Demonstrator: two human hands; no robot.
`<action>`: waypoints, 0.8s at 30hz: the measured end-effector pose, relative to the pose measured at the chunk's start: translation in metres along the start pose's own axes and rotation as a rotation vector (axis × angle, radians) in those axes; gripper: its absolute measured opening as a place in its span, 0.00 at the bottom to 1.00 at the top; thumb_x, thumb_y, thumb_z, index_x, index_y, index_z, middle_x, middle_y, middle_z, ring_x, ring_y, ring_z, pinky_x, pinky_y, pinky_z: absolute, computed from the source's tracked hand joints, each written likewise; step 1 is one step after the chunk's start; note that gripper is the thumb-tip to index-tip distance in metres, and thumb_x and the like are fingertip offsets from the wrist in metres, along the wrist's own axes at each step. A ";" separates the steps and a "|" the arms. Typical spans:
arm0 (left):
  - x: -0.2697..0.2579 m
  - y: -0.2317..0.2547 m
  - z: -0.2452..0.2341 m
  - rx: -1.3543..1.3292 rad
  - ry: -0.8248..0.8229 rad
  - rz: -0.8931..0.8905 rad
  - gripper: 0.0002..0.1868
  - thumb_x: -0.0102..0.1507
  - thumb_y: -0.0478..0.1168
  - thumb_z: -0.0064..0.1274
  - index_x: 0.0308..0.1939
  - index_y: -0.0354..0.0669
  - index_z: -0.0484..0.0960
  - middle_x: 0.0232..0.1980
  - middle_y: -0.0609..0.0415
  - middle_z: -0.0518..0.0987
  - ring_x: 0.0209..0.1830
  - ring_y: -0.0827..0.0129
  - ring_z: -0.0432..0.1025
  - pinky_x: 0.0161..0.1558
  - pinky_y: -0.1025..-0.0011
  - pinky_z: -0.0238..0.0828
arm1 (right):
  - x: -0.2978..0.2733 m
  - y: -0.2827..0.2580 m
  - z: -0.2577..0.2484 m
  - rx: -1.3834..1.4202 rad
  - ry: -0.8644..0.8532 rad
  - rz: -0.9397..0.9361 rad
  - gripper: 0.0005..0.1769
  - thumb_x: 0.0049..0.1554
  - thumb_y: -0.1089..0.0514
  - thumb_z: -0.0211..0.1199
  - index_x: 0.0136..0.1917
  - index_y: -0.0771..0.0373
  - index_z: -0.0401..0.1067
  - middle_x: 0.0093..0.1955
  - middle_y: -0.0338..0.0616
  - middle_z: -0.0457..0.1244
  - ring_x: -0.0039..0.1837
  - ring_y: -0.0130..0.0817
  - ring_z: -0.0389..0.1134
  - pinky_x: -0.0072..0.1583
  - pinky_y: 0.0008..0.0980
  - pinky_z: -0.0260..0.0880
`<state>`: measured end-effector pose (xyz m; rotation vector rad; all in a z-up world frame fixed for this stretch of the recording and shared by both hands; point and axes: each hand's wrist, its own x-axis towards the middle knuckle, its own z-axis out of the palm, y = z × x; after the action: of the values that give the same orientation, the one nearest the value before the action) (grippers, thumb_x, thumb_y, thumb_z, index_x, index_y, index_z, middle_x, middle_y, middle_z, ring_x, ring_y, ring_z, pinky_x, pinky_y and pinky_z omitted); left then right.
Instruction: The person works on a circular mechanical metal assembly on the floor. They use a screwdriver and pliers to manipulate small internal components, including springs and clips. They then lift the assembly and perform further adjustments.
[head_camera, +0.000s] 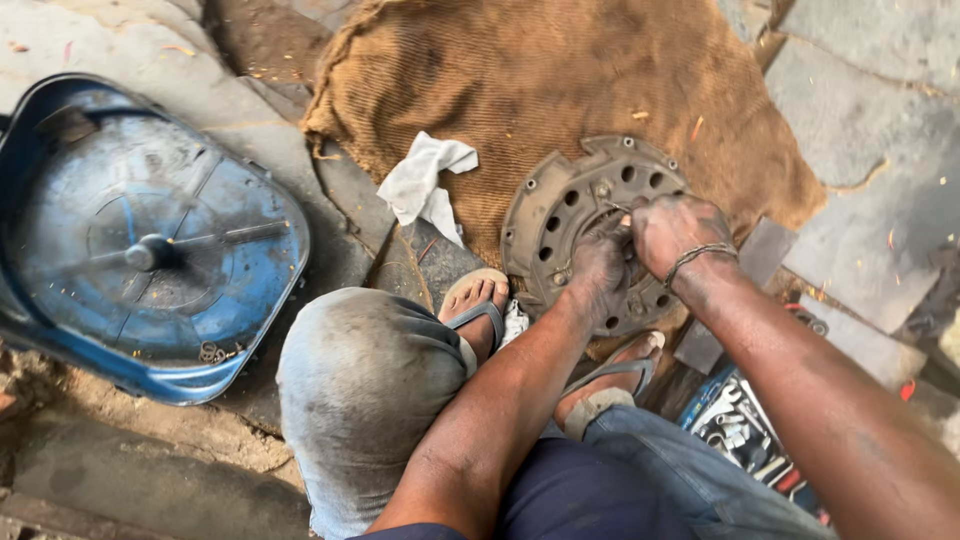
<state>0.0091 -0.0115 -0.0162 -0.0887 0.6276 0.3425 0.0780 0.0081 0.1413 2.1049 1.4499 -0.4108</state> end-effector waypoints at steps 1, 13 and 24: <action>-0.001 -0.001 0.001 0.027 0.051 0.002 0.22 0.70 0.35 0.51 0.68 0.30 0.74 0.47 0.51 0.79 0.40 0.71 0.74 0.44 0.71 0.81 | 0.003 0.000 0.003 -0.003 0.004 -0.012 0.16 0.62 0.59 0.51 0.45 0.61 0.81 0.44 0.52 0.71 0.46 0.47 0.73 0.49 0.46 0.77; 0.008 -0.007 0.005 0.211 0.206 -0.005 0.19 0.69 0.38 0.51 0.61 0.31 0.77 0.41 0.50 0.80 0.33 0.72 0.74 0.35 0.71 0.78 | 0.047 0.050 0.089 0.616 -0.305 0.292 0.30 0.53 0.48 0.64 0.67 0.56 0.76 0.63 0.54 0.68 0.61 0.46 0.72 0.63 0.41 0.70; -0.026 0.002 0.031 0.144 0.174 -0.115 0.10 0.73 0.43 0.49 0.49 0.40 0.81 0.40 0.57 0.81 0.33 0.75 0.74 0.35 0.74 0.76 | 0.018 0.033 0.020 0.330 -0.345 0.307 0.16 0.62 0.57 0.59 0.62 0.51 0.79 0.42 0.53 0.72 0.34 0.39 0.71 0.40 0.43 0.76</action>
<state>0.0059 -0.0109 0.0245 -0.0166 0.8143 0.1788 0.1168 0.0010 0.1240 2.3174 0.8921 -0.8885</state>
